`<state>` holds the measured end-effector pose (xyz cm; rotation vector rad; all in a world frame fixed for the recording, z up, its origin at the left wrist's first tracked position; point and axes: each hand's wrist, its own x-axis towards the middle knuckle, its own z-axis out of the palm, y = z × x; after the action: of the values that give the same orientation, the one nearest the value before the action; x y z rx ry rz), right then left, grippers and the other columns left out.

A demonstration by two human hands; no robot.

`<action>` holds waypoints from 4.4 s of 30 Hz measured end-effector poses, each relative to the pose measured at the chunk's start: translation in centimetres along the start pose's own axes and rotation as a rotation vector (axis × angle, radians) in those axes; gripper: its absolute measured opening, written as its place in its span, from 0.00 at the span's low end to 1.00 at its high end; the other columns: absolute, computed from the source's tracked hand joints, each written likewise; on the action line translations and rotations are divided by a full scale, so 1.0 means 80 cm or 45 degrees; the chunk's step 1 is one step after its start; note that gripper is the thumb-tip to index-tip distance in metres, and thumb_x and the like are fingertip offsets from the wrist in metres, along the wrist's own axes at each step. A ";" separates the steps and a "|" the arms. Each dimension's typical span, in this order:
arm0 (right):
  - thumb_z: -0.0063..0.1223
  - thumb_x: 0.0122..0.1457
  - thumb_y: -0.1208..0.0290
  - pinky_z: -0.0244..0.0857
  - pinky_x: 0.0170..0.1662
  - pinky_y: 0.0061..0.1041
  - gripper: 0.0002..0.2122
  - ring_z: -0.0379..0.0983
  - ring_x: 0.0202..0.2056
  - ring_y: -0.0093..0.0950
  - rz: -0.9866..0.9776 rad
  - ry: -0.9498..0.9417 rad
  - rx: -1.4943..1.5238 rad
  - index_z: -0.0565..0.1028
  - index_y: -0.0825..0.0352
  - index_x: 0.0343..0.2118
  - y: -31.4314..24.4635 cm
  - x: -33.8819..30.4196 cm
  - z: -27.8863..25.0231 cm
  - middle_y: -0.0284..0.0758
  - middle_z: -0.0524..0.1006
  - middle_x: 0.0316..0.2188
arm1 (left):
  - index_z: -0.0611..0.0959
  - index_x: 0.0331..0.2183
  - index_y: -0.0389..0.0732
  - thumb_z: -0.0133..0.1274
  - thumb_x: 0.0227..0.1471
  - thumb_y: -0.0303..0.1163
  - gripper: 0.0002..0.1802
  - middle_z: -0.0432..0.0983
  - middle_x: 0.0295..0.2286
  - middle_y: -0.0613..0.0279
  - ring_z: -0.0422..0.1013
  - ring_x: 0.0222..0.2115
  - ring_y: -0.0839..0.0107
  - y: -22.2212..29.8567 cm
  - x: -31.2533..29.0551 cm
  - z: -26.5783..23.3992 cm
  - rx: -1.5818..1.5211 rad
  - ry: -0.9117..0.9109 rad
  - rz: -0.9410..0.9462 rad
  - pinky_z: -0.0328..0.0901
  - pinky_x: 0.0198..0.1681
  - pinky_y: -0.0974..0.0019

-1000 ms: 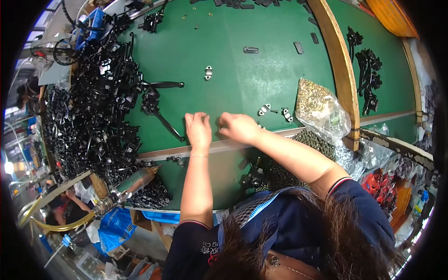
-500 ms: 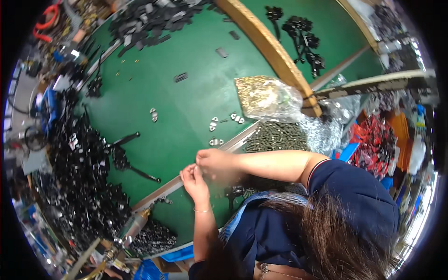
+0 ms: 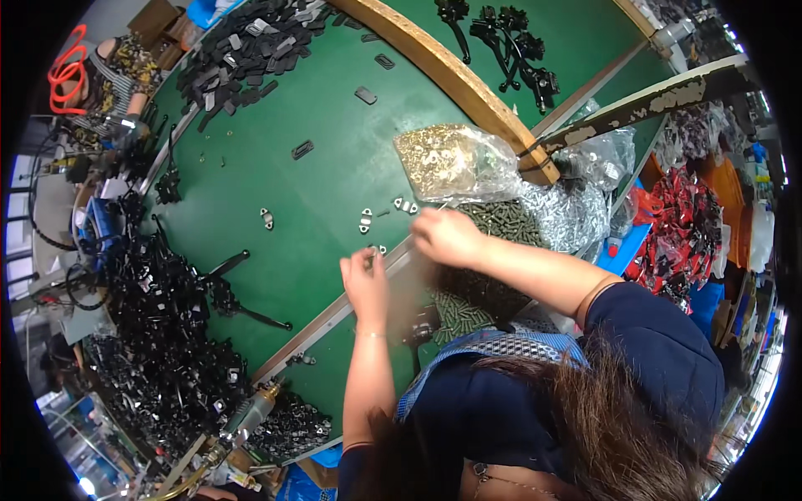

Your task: The person assembles brake levers by fastening components with a power screwdriver and attaching metal clamps and screws by hand, then places the assembled levers onto the upper workbench.

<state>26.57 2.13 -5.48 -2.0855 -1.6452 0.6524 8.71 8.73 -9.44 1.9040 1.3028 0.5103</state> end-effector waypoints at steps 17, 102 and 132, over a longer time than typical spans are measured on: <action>0.47 0.44 0.73 0.71 0.32 0.31 0.07 0.74 0.32 0.34 -0.052 -0.088 -0.336 0.77 0.67 0.24 0.034 0.110 0.061 0.41 0.75 0.29 | 0.77 0.28 0.34 0.51 0.37 0.24 0.09 0.66 0.31 0.44 0.64 0.35 0.48 -0.026 0.042 0.023 0.518 -0.082 0.140 0.60 0.42 0.55; 0.65 0.39 0.66 0.66 0.39 0.26 0.24 0.73 0.32 0.30 -0.328 -0.856 0.700 0.70 0.68 0.40 -0.119 -0.117 -0.056 0.40 0.74 0.31 | 0.65 0.50 0.37 0.63 0.37 0.39 0.39 0.68 0.42 0.54 0.66 0.44 0.68 0.078 -0.214 -0.125 -0.905 -0.613 -0.243 0.60 0.49 0.65; 0.43 0.58 0.55 0.64 0.34 0.31 0.18 0.72 0.26 0.35 0.046 -1.124 0.752 0.74 0.69 0.30 -0.068 -0.138 -0.082 0.42 0.74 0.21 | 0.68 0.44 0.37 0.60 0.37 0.23 0.29 0.69 0.38 0.62 0.66 0.40 0.74 0.097 -0.250 -0.116 -0.696 -0.304 -0.410 0.60 0.48 0.69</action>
<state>23.98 -7.62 4.16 -1.4473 -1.4919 1.9876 -0.93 -7.66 4.19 1.2364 1.1384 0.4042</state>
